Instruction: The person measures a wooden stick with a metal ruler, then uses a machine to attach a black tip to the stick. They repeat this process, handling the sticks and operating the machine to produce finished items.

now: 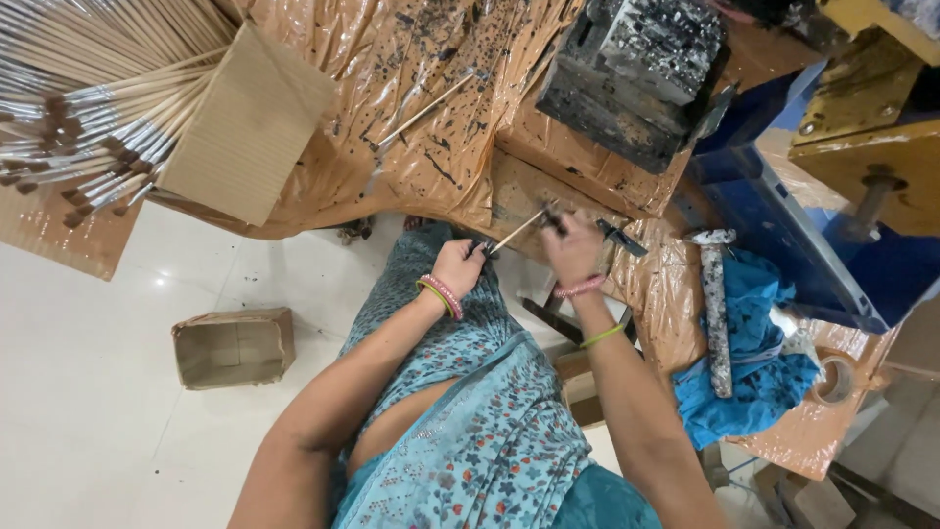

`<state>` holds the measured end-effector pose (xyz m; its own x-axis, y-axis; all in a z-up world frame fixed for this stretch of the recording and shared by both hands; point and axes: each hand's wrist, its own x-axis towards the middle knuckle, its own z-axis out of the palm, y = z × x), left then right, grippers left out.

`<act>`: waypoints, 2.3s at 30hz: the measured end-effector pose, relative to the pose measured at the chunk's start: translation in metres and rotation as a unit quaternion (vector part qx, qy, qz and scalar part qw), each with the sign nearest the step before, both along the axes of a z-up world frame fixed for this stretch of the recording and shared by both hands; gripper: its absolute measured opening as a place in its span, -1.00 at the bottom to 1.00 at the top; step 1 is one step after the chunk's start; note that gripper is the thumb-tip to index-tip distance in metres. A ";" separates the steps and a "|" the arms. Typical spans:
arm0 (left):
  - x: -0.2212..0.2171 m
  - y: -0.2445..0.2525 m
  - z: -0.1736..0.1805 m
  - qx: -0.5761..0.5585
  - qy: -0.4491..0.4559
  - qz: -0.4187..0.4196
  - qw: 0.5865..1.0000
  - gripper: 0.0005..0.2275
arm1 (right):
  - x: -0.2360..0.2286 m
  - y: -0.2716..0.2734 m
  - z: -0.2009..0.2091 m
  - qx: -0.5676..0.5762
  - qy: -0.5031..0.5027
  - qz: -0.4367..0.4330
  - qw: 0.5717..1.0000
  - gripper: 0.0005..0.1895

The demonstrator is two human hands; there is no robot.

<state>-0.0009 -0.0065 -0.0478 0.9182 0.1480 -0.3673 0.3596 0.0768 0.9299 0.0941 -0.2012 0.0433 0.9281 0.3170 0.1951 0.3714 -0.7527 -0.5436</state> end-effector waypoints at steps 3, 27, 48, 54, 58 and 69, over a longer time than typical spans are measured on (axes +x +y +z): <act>-0.002 -0.002 -0.040 0.012 -0.016 -0.007 1.000 -0.79 | -0.028 0.020 -0.008 -0.001 0.001 -0.019 1.000 -0.68; 0.005 0.009 0.047 0.192 -0.097 0.016 0.976 -0.85 | -0.022 -0.027 0.025 0.197 0.083 -0.107 0.971 -0.89; -0.006 0.012 0.024 0.257 -0.083 -0.017 0.963 -0.83 | -0.054 0.041 0.010 0.052 -0.062 0.099 0.992 -0.70; -0.010 0.002 0.030 0.298 -0.067 -0.047 0.951 -0.71 | -0.027 0.015 0.007 0.083 0.074 0.001 0.994 -0.70; -0.004 0.000 0.021 0.322 -0.096 -0.053 0.940 -0.70 | -0.051 0.042 0.016 0.071 -0.042 0.020 0.996 -0.72; -0.010 0.002 0.021 0.430 -0.203 -0.112 0.873 -0.79 | -0.049 0.030 0.015 0.121 -0.035 -0.010 0.992 -0.75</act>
<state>-0.0111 -0.0042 -0.0271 0.9881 0.0091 0.1536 -0.0963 -0.7418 0.6636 0.0449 -0.1707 0.0582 0.9153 0.2340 0.3278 0.4006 -0.6120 -0.6818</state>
